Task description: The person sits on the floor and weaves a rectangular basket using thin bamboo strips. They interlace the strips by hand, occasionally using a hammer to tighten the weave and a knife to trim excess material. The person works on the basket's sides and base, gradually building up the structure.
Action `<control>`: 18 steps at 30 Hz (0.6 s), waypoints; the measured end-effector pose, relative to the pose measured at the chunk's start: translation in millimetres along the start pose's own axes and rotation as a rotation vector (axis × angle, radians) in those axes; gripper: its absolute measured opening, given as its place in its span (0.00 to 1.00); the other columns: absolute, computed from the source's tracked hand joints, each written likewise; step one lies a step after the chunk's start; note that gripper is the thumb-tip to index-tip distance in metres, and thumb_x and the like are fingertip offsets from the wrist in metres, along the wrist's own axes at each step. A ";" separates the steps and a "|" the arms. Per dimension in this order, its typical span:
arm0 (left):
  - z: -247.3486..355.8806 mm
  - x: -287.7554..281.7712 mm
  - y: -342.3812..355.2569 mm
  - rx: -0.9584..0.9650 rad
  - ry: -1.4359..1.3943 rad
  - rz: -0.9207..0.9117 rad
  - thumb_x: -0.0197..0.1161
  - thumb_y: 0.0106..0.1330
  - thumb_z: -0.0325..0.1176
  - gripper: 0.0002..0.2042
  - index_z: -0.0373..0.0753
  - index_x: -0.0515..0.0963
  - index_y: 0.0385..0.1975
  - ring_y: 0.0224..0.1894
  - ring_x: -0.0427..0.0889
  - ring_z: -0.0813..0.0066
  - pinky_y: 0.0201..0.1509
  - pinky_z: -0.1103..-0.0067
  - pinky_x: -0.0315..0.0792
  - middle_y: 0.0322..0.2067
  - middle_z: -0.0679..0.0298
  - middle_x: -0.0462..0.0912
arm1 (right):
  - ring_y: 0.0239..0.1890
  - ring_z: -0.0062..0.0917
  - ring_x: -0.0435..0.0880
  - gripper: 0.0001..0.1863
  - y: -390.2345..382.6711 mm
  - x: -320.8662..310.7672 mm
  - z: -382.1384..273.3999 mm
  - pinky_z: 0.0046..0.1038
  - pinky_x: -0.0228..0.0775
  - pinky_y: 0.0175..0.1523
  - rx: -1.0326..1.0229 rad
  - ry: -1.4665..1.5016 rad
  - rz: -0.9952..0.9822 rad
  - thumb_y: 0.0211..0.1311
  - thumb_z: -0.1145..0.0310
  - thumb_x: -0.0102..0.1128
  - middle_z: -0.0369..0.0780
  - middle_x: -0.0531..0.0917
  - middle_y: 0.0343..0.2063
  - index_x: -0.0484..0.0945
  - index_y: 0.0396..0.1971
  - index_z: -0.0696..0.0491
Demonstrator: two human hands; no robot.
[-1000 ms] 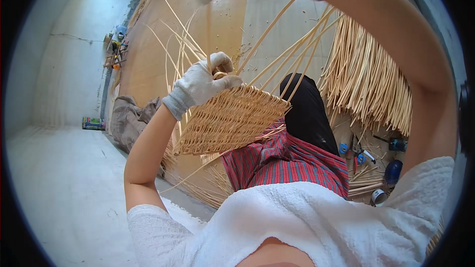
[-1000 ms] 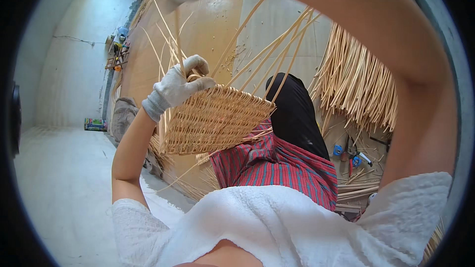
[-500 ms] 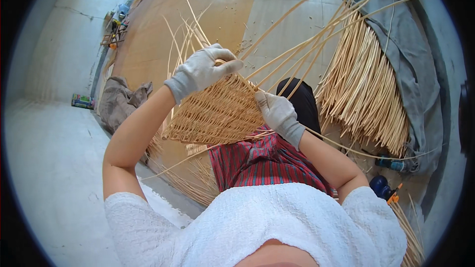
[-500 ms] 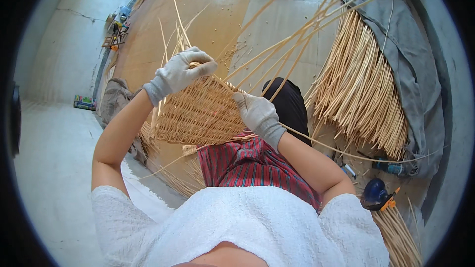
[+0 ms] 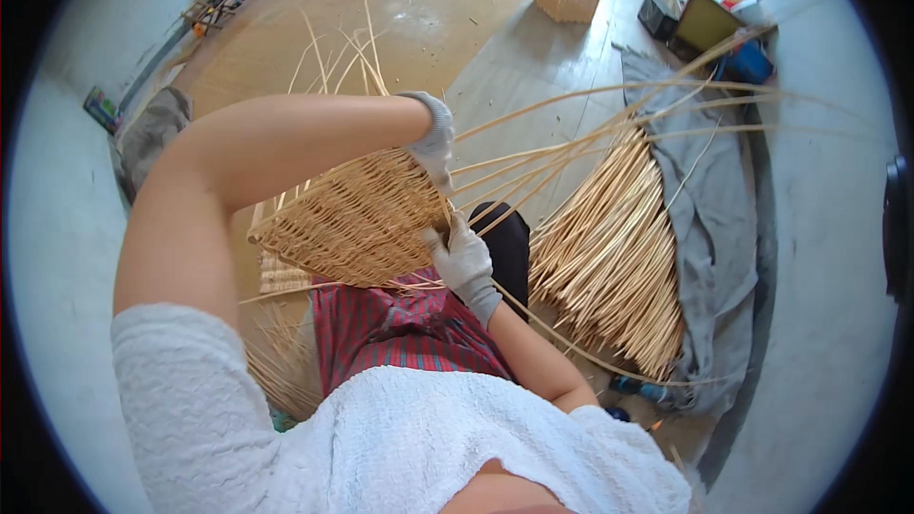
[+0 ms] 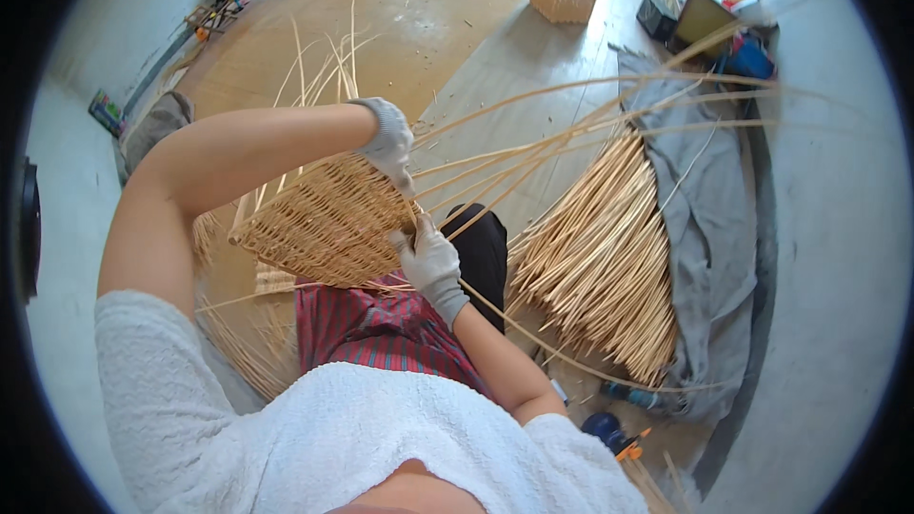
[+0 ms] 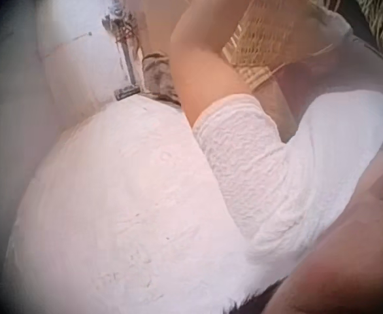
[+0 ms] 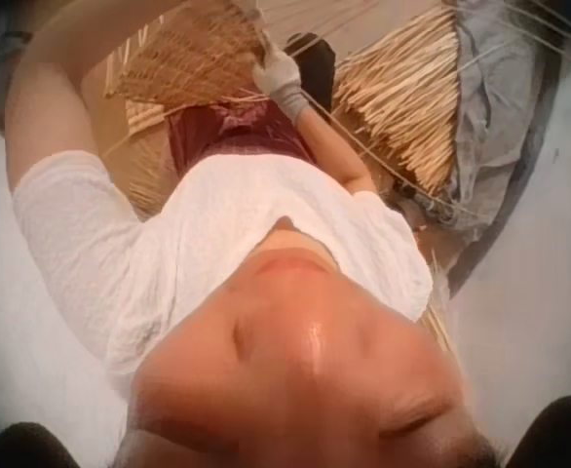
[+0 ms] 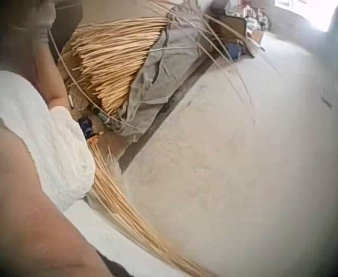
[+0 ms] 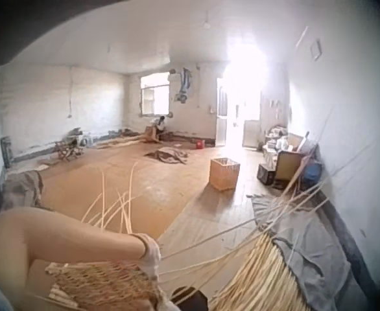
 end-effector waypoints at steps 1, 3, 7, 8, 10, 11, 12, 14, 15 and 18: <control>-1.4 3.3 3.7 0.036 0.028 -0.027 0.55 0.62 0.75 0.42 0.35 0.86 0.49 0.52 0.86 0.53 0.58 0.61 0.77 0.47 0.53 0.88 | 0.35 0.47 0.86 0.27 -1.1 0.8 -2.6 0.46 0.76 0.40 -0.022 -0.036 0.008 0.66 0.47 0.66 0.48 0.85 0.32 0.73 0.50 0.55; 3.4 2.0 6.6 0.056 0.036 -0.035 0.55 0.60 0.77 0.44 0.35 0.86 0.50 0.52 0.85 0.53 0.58 0.61 0.77 0.48 0.53 0.88 | 0.33 0.47 0.85 0.28 -5.8 -9.3 -9.9 0.45 0.76 0.38 -0.042 -0.118 0.033 0.64 0.48 0.69 0.47 0.84 0.29 0.74 0.50 0.55; -6.0 5.0 -27.3 0.030 0.008 0.035 0.55 0.59 0.77 0.44 0.37 0.86 0.51 0.53 0.85 0.54 0.58 0.61 0.77 0.48 0.53 0.88 | 0.55 0.44 0.79 0.34 -19.2 -26.5 6.1 0.41 0.71 0.58 -0.159 -0.236 0.127 0.54 0.57 0.77 0.49 0.80 0.48 0.73 0.56 0.55; -10.5 10.8 -39.9 -0.015 -0.009 0.049 0.55 0.60 0.76 0.43 0.37 0.86 0.50 0.52 0.85 0.54 0.58 0.61 0.77 0.47 0.53 0.88 | 0.62 0.46 0.72 0.41 -22.2 -31.1 8.1 0.41 0.64 0.66 0.040 -0.229 0.052 0.50 0.59 0.79 0.50 0.75 0.57 0.70 0.64 0.52; -27.7 23.4 -79.1 -0.111 -0.043 0.071 0.55 0.60 0.75 0.41 0.38 0.87 0.48 0.51 0.86 0.54 0.57 0.61 0.77 0.46 0.53 0.89 | 0.61 0.48 0.73 0.45 -19.8 -31.9 -22.3 0.41 0.66 0.66 -0.157 -0.366 0.186 0.49 0.60 0.79 0.50 0.73 0.57 0.68 0.69 0.48; -38.7 20.3 -98.1 -0.111 0.006 0.159 0.55 0.61 0.74 0.40 0.38 0.88 0.46 0.50 0.85 0.54 0.57 0.61 0.77 0.45 0.53 0.88 | 0.60 0.48 0.74 0.47 -12.9 -36.2 -44.3 0.41 0.67 0.66 -0.241 -0.447 0.269 0.49 0.60 0.79 0.50 0.73 0.57 0.66 0.71 0.47; -50.5 20.7 -126.5 -0.125 0.050 0.225 0.55 0.61 0.74 0.39 0.38 0.88 0.43 0.50 0.85 0.54 0.56 0.61 0.77 0.45 0.53 0.88 | 0.59 0.49 0.73 0.47 -4.2 -36.7 -78.5 0.44 0.68 0.65 -0.220 -0.348 0.203 0.49 0.60 0.78 0.51 0.73 0.56 0.66 0.72 0.47; -69.0 -2.3 -198.9 -0.251 0.012 0.330 0.59 0.63 0.70 0.35 0.37 0.89 0.41 0.52 0.84 0.59 0.54 0.63 0.78 0.48 0.52 0.86 | 0.61 0.50 0.73 0.47 28.8 -50.5 -131.0 0.46 0.69 0.64 -0.277 -0.294 0.261 0.50 0.60 0.77 0.51 0.74 0.55 0.66 0.72 0.46; -76.3 5.8 -258.7 -0.382 -0.037 0.338 0.59 0.63 0.69 0.35 0.37 0.89 0.41 0.51 0.84 0.60 0.53 0.63 0.78 0.47 0.52 0.86 | 0.62 0.51 0.73 0.46 38.4 -35.3 -165.5 0.47 0.70 0.63 -0.413 -0.246 0.322 0.50 0.61 0.77 0.51 0.74 0.55 0.67 0.72 0.45; -94.9 4.0 -318.6 -0.500 -0.116 0.576 0.60 0.63 0.68 0.34 0.37 0.89 0.41 0.49 0.84 0.61 0.51 0.65 0.78 0.46 0.53 0.86 | 0.60 0.49 0.75 0.43 68.7 -63.8 -249.4 0.42 0.72 0.62 -0.748 -0.181 0.292 0.53 0.66 0.75 0.53 0.72 0.59 0.68 0.72 0.43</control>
Point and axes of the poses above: each hand's wrist, its own y-axis towards the middle knuckle, its own x-axis out of the palm, z = x × y, the point moved 3 cm from there along y, towards the middle knuckle
